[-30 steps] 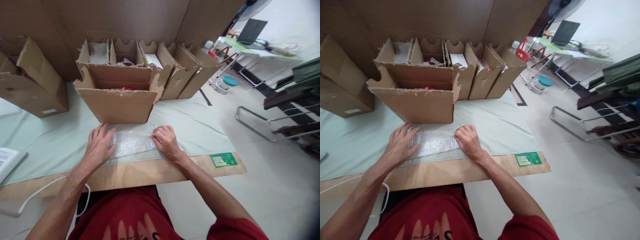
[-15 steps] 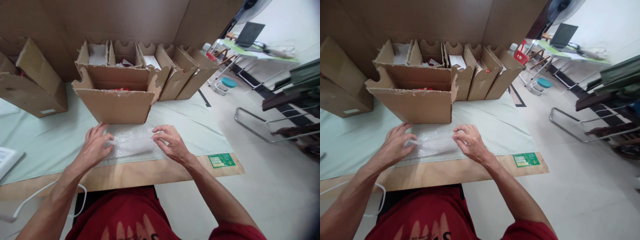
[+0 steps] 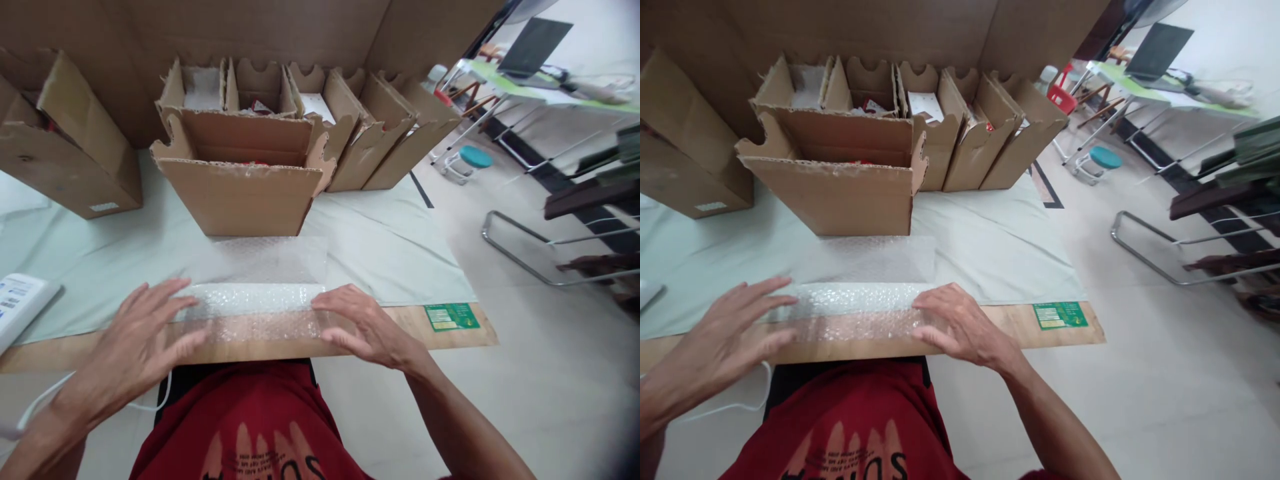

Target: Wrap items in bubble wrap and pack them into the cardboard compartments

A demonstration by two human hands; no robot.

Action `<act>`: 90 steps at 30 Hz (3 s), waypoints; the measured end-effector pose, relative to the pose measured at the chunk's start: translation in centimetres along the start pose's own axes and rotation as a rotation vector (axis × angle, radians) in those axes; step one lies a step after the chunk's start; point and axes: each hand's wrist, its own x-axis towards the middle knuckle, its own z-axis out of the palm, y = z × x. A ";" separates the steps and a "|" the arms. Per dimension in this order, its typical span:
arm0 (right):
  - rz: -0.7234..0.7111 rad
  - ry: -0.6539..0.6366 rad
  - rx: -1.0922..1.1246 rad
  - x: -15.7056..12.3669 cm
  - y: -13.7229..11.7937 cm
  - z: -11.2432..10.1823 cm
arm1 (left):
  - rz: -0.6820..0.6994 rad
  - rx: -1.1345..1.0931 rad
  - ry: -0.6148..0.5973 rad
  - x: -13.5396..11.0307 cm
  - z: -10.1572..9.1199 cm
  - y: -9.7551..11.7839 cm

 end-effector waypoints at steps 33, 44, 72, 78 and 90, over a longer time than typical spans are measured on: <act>0.224 -0.136 -0.481 5.9 3.2 7.4 | 0.113 0.366 -0.027 5.6 9.1 2.0; 0.154 -0.083 -0.466 8.2 1.9 7.3 | 0.100 0.313 0.018 7.3 8.3 4.3; -0.082 0.166 -0.257 -0.3 0.7 4.6 | 0.223 0.091 -0.169 2.1 4.3 2.8; 0.186 0.290 -0.001 1.2 1.1 1.3 | -0.272 -0.271 0.033 3.3 1.2 1.4; 0.511 0.416 0.227 2.3 5.3 3.7 | -0.542 -0.251 0.094 6.9 3.7 2.2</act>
